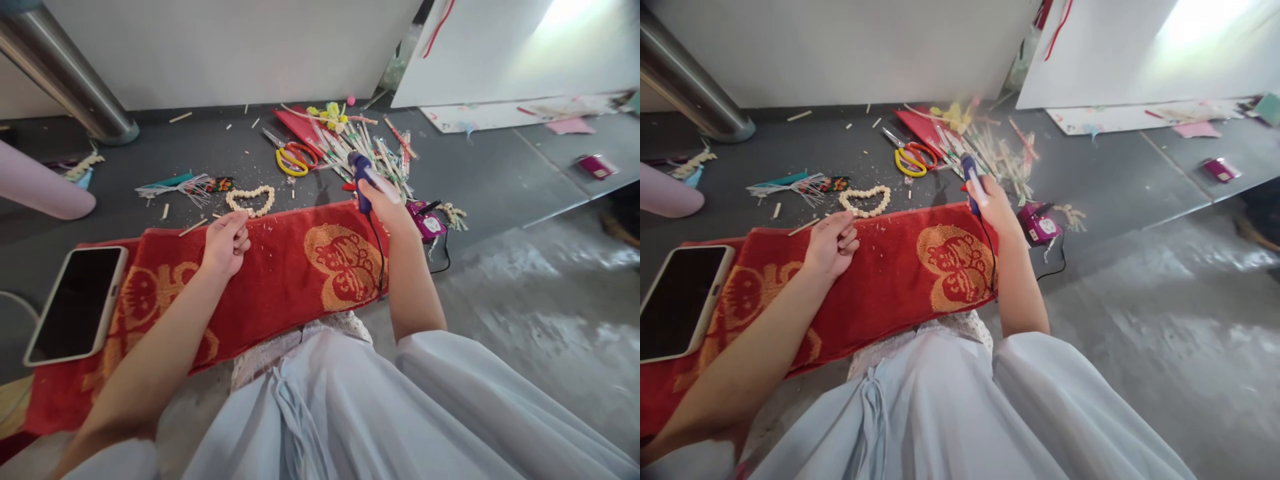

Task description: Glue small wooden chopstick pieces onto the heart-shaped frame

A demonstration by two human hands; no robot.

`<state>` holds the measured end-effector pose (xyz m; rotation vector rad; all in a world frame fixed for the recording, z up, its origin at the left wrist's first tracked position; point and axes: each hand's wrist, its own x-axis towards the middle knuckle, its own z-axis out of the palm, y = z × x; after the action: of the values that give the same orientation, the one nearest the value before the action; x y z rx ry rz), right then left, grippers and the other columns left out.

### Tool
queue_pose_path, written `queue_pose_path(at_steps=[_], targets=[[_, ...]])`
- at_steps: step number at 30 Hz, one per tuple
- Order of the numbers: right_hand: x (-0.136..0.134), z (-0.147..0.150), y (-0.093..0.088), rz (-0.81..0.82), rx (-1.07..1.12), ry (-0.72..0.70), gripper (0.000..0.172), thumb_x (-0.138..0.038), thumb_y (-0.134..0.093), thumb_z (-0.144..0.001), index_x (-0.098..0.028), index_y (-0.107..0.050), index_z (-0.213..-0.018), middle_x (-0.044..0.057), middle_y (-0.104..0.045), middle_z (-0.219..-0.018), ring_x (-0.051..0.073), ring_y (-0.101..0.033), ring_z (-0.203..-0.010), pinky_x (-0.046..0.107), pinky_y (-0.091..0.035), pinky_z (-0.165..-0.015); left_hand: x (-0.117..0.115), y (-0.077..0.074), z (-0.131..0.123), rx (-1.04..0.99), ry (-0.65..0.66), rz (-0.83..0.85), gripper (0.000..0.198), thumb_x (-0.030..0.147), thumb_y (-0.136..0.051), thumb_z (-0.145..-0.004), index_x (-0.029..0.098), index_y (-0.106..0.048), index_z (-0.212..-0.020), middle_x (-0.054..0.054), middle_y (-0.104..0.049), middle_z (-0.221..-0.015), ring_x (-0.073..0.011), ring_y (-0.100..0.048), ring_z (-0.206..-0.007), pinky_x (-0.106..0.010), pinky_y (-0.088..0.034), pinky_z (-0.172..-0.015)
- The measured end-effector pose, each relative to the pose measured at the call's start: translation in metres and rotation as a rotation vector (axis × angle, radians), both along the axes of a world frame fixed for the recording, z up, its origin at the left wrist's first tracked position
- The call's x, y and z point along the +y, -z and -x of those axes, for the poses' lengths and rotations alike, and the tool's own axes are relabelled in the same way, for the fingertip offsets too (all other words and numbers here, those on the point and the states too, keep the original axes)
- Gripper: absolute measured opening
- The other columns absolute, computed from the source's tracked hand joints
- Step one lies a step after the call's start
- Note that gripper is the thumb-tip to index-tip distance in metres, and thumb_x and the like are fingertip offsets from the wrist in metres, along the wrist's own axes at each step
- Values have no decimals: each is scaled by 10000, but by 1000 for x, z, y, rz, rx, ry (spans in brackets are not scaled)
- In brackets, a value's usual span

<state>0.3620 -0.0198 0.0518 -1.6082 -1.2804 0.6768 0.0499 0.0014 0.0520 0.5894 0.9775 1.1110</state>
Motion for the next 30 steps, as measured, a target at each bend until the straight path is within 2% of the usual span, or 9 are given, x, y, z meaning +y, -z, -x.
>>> queue_pose_path(at_steps=[2, 4, 9, 12, 16, 19, 22, 27, 30], targets=[[3, 0, 5, 0, 263, 24, 381, -601, -618, -846, -228, -566, -904, -28, -584, -709, 126, -598, -567, 302, -531, -583, 0, 0, 0, 2, 2, 4, 227, 65, -589, -832, 157, -580, -624, 81, -377, -433, -19, -240, -326, -131, -155, -323], [4, 0, 8, -8, 400, 56, 404, -615, -653, -819, -225, -572, -881, -46, -578, -679, 106, -587, -521, 279, -537, -539, 0, 0, 0, 0, 4, 5, 240, 61, -579, -843, 154, -583, -623, 80, -378, -433, -18, -244, -325, -132, -154, -321], [3, -16, 16, -47, 563, 181, 372, -579, -608, -871, -210, -570, -845, -42, -592, -655, 99, -573, -493, 256, -521, -484, 0, 0, 0, -4, -1, 1, 239, 47, -569, -850, 150, -605, -638, 79, -377, -427, -24, -235, -323, -130, -154, -313], [-1, -31, 19, 1, 649, 175, 371, -577, -567, -898, -207, -595, -880, -36, -591, -659, 98, -577, -518, 250, -518, -495, 0, 0, 0, -6, 1, -1, 248, 46, -566, -852, 149, -600, -628, 77, -376, -426, -26, -234, -322, -129, -159, -309], [-14, -35, 11, -4, 734, 115, 405, -609, -644, -826, -210, -619, -890, -42, -571, -658, 81, -533, -502, 224, -450, -438, 0, 0, 0, 2, 8, -13, 235, 57, -576, -844, 150, -599, -630, 77, -377, -427, -24, -239, -324, -126, -164, -310], [-24, -22, 0, 40, 744, 34, 423, -614, -697, -778, -201, -624, -832, -52, -533, -609, 59, -451, -438, 207, -359, -380, 0, 3, 1, 16, 17, -29, 191, 81, -630, -820, 155, -604, -646, 84, -379, -430, -19, -244, -327, -125, -164, -316], [-30, 0, -10, 39, 693, -71, 431, -612, -724, -760, -196, -608, -750, -56, -511, -565, 43, -406, -394, 202, -328, -368, 0, 5, 2, 33, 33, -60, 191, 119, -715, -779, 161, -590, -641, 89, -378, -432, -16, -247, -338, -124, -173, -326], [-30, 46, -22, 62, 551, -271, 488, -647, -730, -737, -178, -602, -704, -46, -547, -520, 42, -436, -364, 192, -360, -349, 0, 5, 3, 45, 49, -83, 232, 150, -737, -804, 165, -576, -637, 85, -374, -426, -19, -249, -351, -124, -179, -337], [-23, 72, -21, 107, 531, -393, 521, -677, -714, -740, -169, -605, -705, -40, -571, -530, 48, -480, -366, 186, -377, -346, 0, 4, 3, 39, 38, -68, 244, 149, -720, -827, 162, -573, -633, 84, -370, -421, -18, -243, -352, -123, -176, -339]])
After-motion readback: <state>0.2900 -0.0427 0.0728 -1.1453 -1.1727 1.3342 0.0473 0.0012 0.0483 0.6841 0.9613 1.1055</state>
